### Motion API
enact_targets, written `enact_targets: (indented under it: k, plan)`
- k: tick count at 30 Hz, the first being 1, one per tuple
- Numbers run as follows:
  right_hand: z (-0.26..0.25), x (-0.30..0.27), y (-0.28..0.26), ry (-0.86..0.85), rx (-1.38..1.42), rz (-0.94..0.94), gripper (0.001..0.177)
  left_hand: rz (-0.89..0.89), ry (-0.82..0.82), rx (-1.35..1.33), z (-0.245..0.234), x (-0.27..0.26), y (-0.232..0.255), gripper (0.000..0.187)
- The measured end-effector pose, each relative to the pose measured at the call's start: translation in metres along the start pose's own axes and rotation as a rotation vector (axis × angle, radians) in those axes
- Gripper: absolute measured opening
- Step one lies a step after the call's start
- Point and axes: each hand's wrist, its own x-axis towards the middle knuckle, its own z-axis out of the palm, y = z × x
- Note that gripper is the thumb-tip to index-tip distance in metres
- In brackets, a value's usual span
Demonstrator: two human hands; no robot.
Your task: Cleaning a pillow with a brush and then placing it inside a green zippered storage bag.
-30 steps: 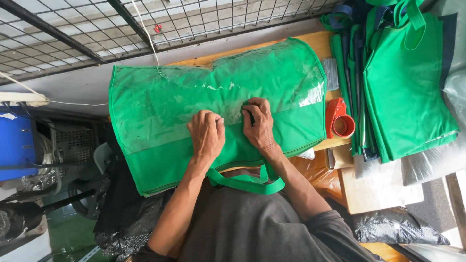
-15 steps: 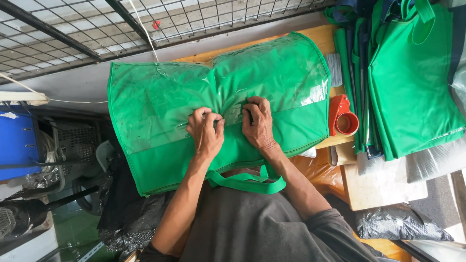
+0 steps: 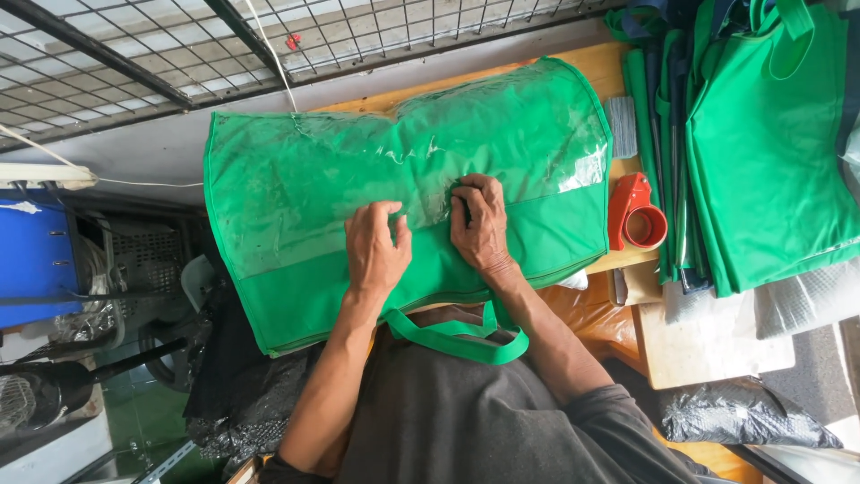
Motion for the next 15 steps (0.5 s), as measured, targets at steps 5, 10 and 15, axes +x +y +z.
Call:
enact_targets:
  k: [5, 10, 15]
  plan:
    - [-0.001, 0.001, -0.003, 0.0, -0.003, 0.004, 0.003, 0.107, -0.041, 0.166, -0.002, 0.012, 0.007, 0.028]
    - [-0.002, 0.001, -0.004, 0.013, 0.003, -0.006, 0.003, 0.17, -0.059, 0.278, 0.008, 0.01, 0.008, 0.027]
    - [-0.004, 0.001, -0.006, 0.028, 0.012, -0.027, 0.004, 0.14, -0.038, 0.378, 0.02, 0.012, 0.01, 0.022]
